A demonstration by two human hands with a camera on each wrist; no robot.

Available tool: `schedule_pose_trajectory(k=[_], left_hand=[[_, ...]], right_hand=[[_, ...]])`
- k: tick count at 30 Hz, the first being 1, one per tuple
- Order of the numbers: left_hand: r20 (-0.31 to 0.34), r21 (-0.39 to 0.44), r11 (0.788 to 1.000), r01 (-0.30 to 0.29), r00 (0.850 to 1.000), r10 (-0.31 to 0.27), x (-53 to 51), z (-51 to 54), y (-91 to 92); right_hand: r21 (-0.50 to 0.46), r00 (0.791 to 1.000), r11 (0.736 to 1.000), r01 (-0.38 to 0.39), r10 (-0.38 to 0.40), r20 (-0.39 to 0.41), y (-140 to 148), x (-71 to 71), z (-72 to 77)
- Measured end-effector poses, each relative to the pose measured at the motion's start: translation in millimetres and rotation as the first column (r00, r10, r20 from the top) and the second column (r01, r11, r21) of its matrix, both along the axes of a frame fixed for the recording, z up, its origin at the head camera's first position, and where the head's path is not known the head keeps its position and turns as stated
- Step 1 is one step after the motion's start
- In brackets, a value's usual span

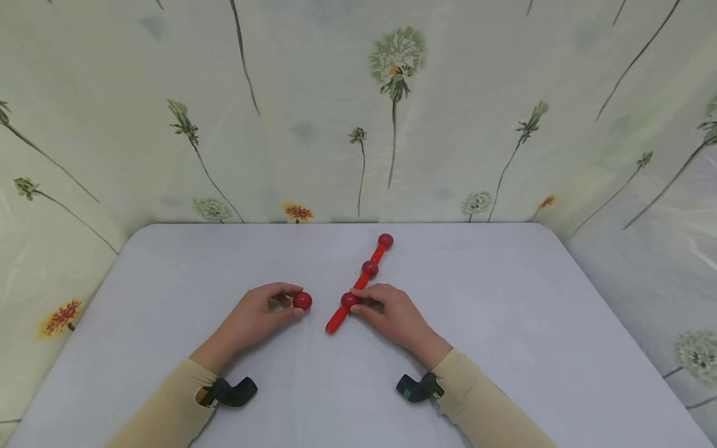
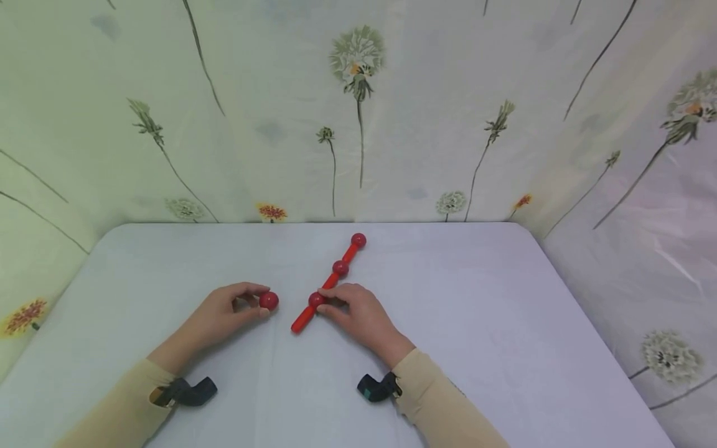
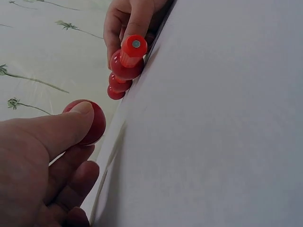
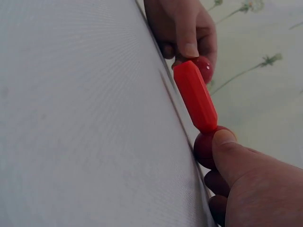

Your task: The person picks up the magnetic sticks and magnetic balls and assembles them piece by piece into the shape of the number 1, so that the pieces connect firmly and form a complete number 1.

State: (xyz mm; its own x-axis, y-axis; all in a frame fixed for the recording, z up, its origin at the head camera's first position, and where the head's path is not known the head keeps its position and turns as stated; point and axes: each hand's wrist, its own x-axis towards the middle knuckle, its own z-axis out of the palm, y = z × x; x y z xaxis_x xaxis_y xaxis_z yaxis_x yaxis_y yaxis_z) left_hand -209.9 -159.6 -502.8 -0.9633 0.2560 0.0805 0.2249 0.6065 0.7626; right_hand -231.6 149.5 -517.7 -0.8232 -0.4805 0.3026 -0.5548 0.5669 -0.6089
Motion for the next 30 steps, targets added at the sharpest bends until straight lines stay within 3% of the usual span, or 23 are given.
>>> schedule_pose_trajectory(k=[7, 13, 19, 26, 30], left_hand=[[-0.020, -0.002, 1.000, 0.022, 1.000, -0.022, 4.7, -0.3, -5.9], [-0.047, -0.002, 0.997, 0.074, 0.996, -0.074, 6.4, -0.6, -9.0], [-0.030, -0.006, 0.991, 0.135, 0.990, -0.135, 6.9, -2.0, -9.6], [-0.014, -0.014, 0.973, 0.232, 0.973, -0.232, 6.7, -4.3, -9.9], [-0.025, -0.004, 0.951, 0.308, 0.951, -0.308, 6.5, -5.6, -10.5]], right_hand=[[-0.017, 1.000, 1.000, 0.003, -0.003, -0.004, 0.5, 1.1, 1.6], [-0.014, 1.000, 1.000, -0.008, 0.008, -0.012, -1.6, -0.7, 2.9], [-0.007, 1.000, 1.000, -0.002, 0.002, -0.009, -2.3, -1.2, 3.2], [-0.004, 1.000, 1.000, 0.003, -0.003, 0.000, -1.0, -0.3, 1.6], [-0.006, 1.000, 1.000, 0.003, -0.003, 0.009, -0.7, 0.4, 0.7]])
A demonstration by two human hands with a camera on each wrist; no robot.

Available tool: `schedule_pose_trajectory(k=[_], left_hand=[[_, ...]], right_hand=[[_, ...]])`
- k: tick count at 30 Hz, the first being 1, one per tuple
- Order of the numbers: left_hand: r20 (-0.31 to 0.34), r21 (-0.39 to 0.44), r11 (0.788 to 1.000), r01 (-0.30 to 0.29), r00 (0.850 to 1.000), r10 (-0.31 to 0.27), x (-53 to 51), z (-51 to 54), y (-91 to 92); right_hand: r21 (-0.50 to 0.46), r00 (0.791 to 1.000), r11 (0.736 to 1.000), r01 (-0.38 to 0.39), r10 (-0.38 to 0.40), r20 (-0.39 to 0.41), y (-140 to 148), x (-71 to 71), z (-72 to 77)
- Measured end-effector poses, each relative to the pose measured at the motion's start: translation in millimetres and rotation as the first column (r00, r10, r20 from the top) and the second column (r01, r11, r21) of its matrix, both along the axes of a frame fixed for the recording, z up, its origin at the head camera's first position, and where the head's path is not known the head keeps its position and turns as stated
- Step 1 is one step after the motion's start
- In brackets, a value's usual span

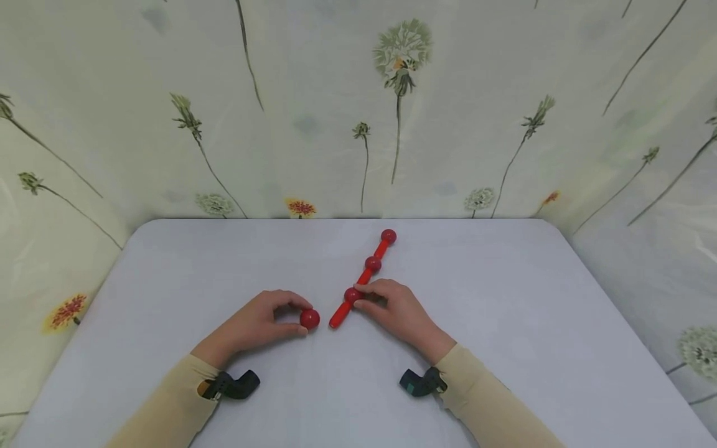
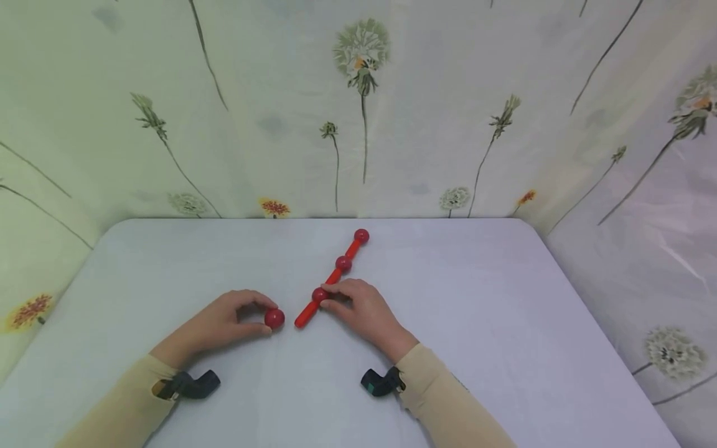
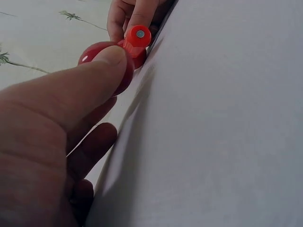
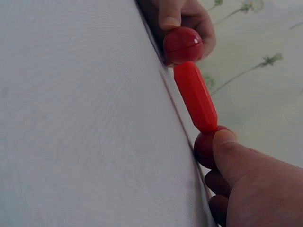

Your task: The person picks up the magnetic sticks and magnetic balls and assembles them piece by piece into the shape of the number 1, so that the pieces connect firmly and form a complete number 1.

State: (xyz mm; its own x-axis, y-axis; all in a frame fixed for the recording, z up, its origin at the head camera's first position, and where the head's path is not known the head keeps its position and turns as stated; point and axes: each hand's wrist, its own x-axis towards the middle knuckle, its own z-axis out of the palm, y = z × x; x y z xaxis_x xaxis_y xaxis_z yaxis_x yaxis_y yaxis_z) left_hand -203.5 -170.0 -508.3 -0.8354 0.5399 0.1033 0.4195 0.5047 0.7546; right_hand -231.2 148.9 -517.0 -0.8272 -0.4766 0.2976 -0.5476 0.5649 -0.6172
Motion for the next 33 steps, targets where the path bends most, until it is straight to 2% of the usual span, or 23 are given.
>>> schedule_pose_trajectory(k=[5, 8, 18, 21, 27, 33], left_hand=[[-0.075, 0.035, 0.991, 0.130, 0.989, -0.127, -2.4, -2.3, 0.2], [-0.122, 0.023, 0.984, 0.176, 0.978, -0.172, -3.6, -4.3, 0.6], [-0.171, -0.003, 0.972, 0.235, 0.958, -0.232, -2.5, -6.5, 5.0], [-0.167, -0.013, 0.972, 0.234, 0.958, -0.233, -0.7, -4.5, 5.9], [-0.148, -0.033, 0.980, 0.194, 0.969, -0.197, 2.2, -1.7, 5.9], [-0.159, -0.017, 0.979, 0.201, 0.966, -0.201, 2.2, -3.2, 6.8]], right_hand=[[0.003, 1.000, 1.000, 0.003, -0.003, 0.004, -0.2, 0.6, 1.5], [0.003, 1.000, 1.000, 0.001, -0.001, 0.013, -0.3, 1.6, 3.3], [0.008, 1.000, 1.000, 0.002, -0.002, 0.024, -0.7, 1.5, 4.2], [0.004, 1.000, 1.000, 0.003, -0.003, 0.026, -0.9, 2.1, 4.6], [0.002, 1.000, 1.000, 0.006, -0.006, 0.017, -1.1, 2.3, 4.7], [0.001, 1.000, 1.000, 0.005, -0.005, 0.015, -1.3, 1.9, 4.6]])
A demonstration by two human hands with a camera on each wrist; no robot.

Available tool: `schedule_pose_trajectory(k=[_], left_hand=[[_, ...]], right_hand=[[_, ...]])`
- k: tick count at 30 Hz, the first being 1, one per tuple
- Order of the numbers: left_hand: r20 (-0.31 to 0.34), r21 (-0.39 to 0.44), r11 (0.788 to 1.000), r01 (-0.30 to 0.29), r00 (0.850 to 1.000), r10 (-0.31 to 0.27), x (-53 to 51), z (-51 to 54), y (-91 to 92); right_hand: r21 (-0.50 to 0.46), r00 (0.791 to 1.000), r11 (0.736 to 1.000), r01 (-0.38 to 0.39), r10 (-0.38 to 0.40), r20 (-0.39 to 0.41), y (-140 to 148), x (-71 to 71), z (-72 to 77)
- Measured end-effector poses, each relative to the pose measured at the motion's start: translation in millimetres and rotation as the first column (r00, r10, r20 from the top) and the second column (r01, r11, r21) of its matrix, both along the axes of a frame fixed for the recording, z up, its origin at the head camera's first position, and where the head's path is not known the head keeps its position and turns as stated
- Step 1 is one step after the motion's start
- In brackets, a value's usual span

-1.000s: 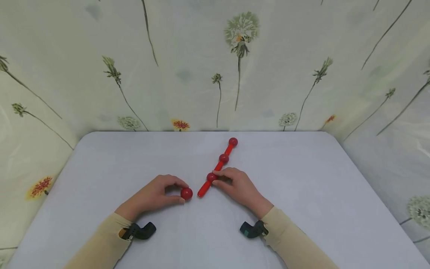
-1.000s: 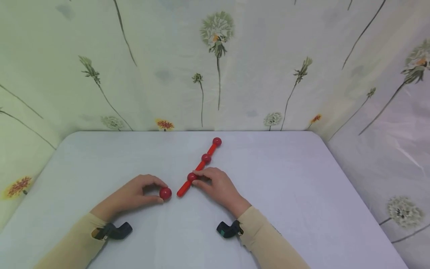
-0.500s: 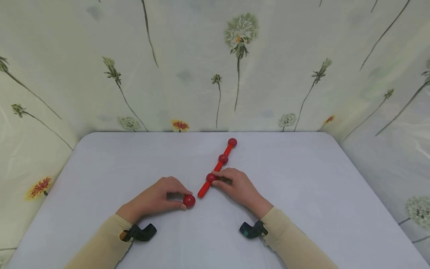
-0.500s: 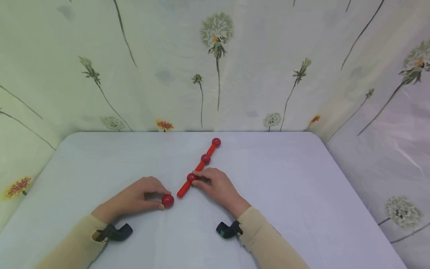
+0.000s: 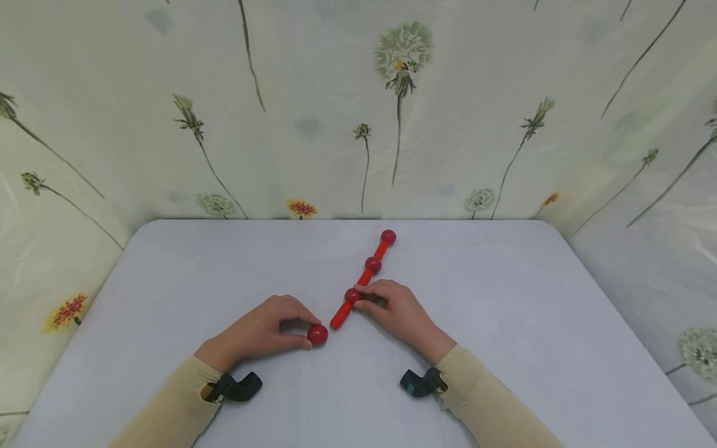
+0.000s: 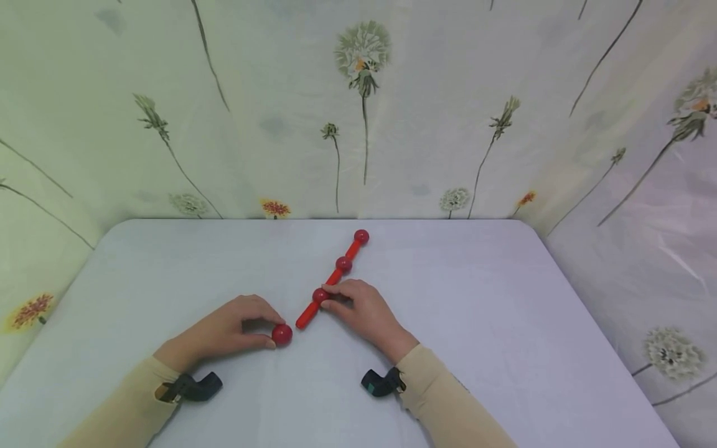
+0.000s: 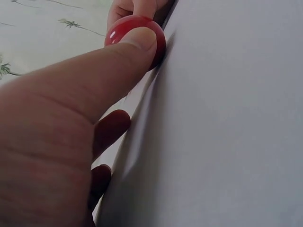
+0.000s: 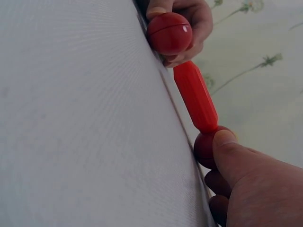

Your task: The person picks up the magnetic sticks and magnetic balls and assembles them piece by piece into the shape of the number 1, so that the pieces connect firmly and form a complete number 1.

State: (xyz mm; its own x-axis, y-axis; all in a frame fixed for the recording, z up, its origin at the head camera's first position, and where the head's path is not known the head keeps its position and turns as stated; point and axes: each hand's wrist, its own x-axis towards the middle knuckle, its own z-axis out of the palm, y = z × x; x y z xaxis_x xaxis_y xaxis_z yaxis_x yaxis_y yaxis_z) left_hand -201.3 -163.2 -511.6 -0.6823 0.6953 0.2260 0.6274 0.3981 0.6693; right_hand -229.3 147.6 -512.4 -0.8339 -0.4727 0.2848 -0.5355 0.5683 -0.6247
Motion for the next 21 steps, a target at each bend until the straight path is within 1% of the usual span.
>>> schedule_pose_trajectory(k=[6, 11, 14, 18, 21], left_hand=[[-0.010, -0.018, 1.000, -0.020, 1.000, 0.020, 3.0, -0.3, 3.6], [-0.040, -0.019, 0.999, -0.038, 0.999, 0.037, 5.2, 0.0, 5.3], [-0.054, -0.016, 0.999, -0.039, 0.998, 0.038, 5.1, -1.5, 6.3], [-0.051, -0.017, 0.999, -0.035, 0.998, 0.034, 4.8, -2.8, 8.9], [-0.047, -0.029, 0.999, -0.046, 0.998, 0.044, 5.4, -2.7, 10.3]], right_hand=[[0.003, 1.000, 1.000, -0.002, 0.002, -0.020, 0.9, -1.3, -3.5], [-0.004, 1.000, 1.000, -0.009, 0.009, -0.030, 1.1, -2.2, -4.4], [0.000, 1.000, 1.000, -0.009, 0.009, -0.030, 0.9, -2.3, -4.0], [0.005, 1.000, 1.000, -0.009, 0.009, -0.025, 0.6, -1.9, -3.4], [0.007, 1.000, 1.000, -0.007, 0.007, -0.020, 0.4, -1.5, -2.8]])
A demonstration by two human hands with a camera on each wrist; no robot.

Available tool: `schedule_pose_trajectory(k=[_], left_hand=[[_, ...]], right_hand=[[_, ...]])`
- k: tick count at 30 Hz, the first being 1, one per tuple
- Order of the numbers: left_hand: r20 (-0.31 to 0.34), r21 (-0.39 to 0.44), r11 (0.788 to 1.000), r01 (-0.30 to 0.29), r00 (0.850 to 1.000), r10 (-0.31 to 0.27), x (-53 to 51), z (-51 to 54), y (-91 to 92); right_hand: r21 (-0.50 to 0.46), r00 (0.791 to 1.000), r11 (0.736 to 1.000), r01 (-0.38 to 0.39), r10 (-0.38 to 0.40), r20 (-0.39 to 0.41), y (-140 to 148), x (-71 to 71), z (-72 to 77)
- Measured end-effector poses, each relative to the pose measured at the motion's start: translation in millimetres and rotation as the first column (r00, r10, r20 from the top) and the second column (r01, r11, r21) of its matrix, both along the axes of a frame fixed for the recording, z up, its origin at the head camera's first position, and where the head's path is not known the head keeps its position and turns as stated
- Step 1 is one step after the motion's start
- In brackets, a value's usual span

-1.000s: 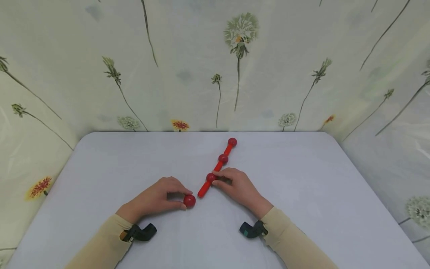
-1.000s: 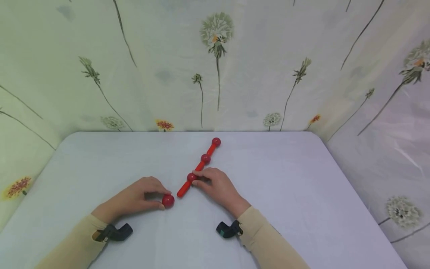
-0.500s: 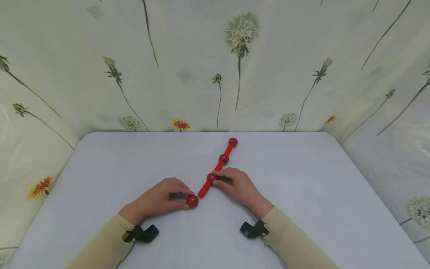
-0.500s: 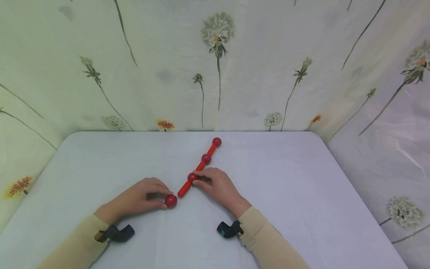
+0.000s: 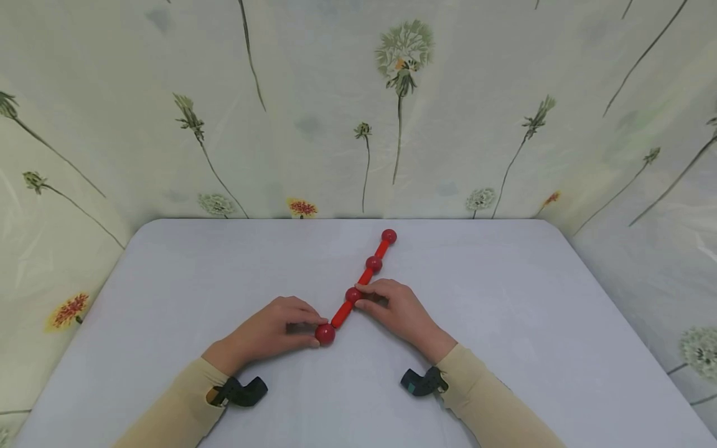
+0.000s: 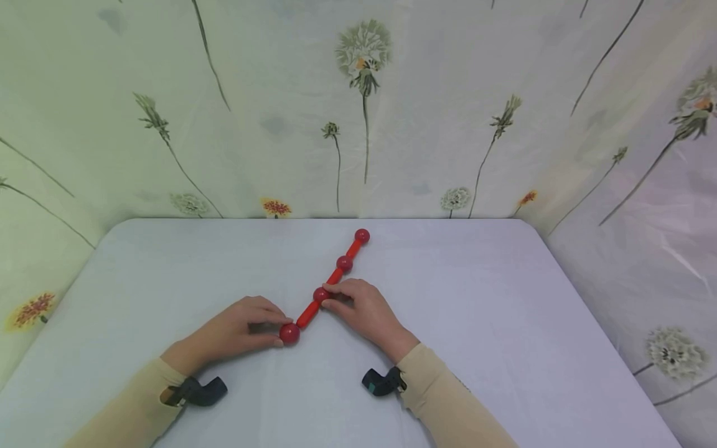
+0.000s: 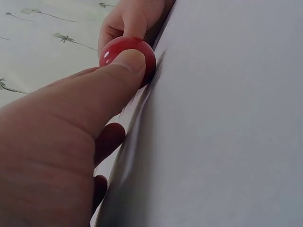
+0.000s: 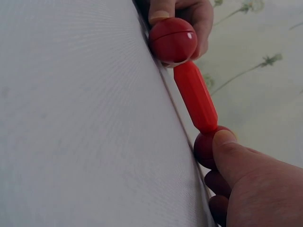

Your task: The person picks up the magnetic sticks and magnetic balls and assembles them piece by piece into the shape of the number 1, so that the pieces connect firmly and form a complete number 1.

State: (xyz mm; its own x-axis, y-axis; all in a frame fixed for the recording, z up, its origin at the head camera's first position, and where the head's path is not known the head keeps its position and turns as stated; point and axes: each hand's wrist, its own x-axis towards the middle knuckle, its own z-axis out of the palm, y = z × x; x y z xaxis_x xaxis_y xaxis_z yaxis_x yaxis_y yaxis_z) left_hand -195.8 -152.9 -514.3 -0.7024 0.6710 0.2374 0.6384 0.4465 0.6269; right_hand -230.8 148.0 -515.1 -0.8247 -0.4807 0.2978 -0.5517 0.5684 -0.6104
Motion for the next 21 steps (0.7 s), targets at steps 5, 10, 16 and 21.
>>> schedule_pose_trajectory(k=[5, 10, 16, 21], left_hand=[[-0.003, -0.009, 1.000, -0.011, 1.000, 0.011, 0.0, 3.5, 1.1], [-0.007, 0.006, 1.000, -0.004, 1.000, 0.004, -0.7, 7.6, 1.5], [0.022, 0.039, 0.999, 0.006, 1.000, -0.007, -0.7, 9.2, 5.0], [0.042, 0.051, 0.999, 0.002, 0.999, -0.004, 1.1, 5.7, 8.8]], right_hand=[[0.005, 1.000, 1.000, 0.006, -0.006, 0.008, 0.1, -0.6, 2.4], [0.012, 1.000, 1.000, 0.010, -0.011, 0.007, -0.2, -2.2, 4.0], [0.015, 1.000, 1.000, 0.009, -0.009, 0.020, 0.4, -2.6, 5.1], [0.021, 0.999, 1.000, 0.009, -0.010, 0.041, 2.8, 0.7, 2.7]])
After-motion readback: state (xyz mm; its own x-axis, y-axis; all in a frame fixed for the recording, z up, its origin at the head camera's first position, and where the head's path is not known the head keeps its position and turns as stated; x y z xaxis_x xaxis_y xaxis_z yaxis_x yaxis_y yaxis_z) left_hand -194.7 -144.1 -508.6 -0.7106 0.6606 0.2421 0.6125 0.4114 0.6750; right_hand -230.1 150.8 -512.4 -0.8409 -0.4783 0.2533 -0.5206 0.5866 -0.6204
